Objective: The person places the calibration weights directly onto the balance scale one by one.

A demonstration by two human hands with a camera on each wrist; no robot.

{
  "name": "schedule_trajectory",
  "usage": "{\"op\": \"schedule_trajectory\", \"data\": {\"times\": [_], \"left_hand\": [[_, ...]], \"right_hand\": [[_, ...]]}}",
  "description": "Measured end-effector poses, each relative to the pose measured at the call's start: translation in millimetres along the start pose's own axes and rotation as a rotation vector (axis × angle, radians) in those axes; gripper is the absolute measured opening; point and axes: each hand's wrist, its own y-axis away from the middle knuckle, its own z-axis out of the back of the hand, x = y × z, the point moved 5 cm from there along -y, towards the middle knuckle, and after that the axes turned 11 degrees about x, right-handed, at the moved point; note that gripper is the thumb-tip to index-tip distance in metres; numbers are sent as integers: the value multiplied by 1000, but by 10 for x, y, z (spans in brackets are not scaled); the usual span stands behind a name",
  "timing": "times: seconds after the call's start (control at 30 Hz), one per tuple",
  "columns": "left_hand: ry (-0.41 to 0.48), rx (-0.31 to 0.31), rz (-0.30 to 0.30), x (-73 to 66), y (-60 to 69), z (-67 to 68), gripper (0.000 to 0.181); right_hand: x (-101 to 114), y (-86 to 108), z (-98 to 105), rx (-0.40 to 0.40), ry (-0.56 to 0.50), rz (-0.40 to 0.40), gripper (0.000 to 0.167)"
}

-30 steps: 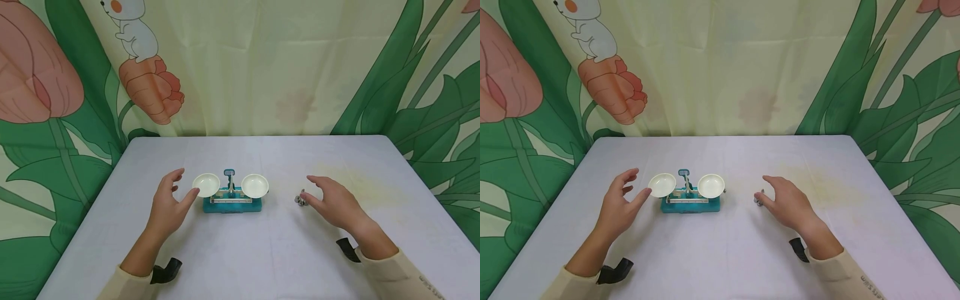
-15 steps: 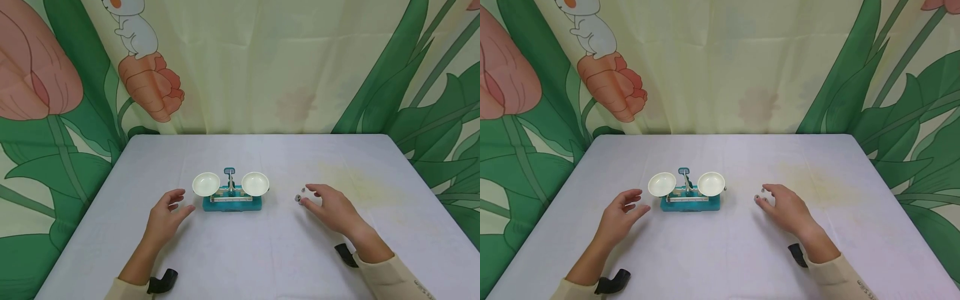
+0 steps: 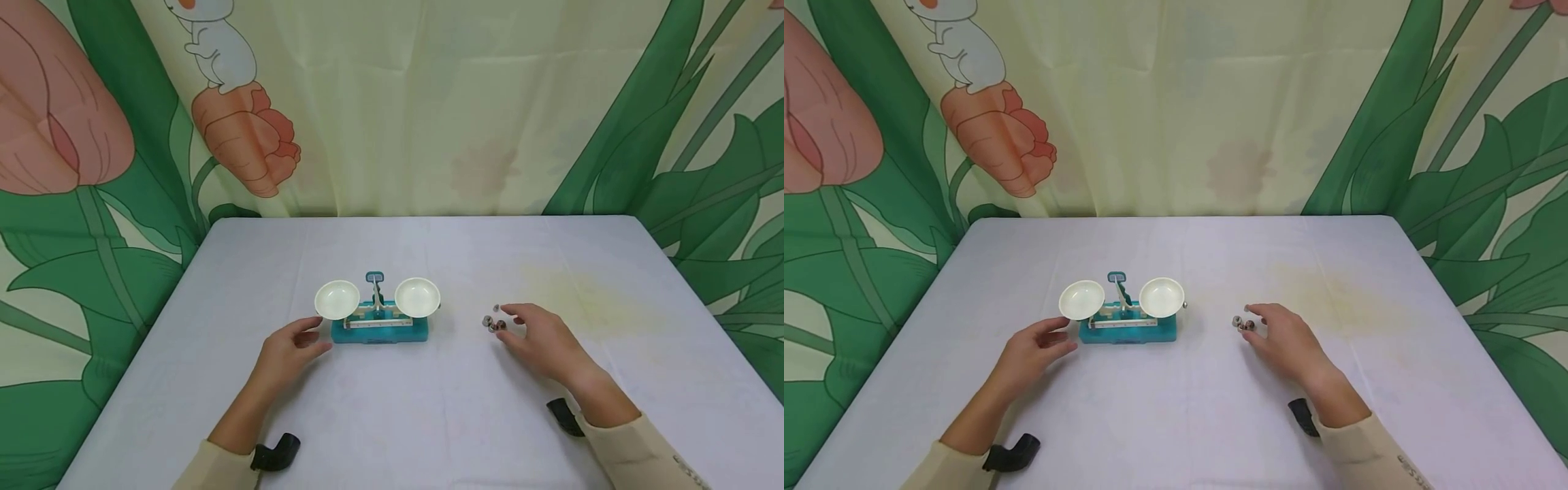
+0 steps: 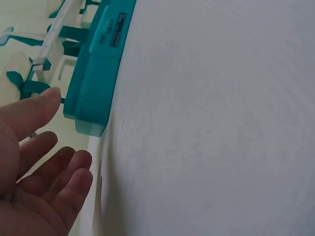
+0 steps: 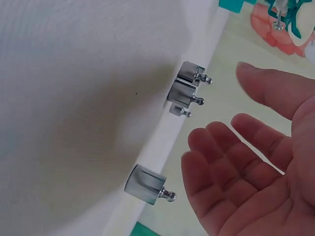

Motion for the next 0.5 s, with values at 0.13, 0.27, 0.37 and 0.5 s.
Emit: {"op": "schedule_trajectory", "data": {"times": [0.13,0.27,0.37,0.5], "left_hand": [[17,3,-19,-12,-40,-38,48],[17,2,-25,-28,-87,-78,43],[11,4,-18,-48,-111,-112,41],[-3,3,-12,-72,-129,-140,38]], "right_hand": [[-12,-20,-18,13,-4,3,45],[-39,-53,-38,33,-21,-15,41],[-48,-75,-46,52,-41,-46,39],[-39,-105,-51,69,-50,-62,36]]}}
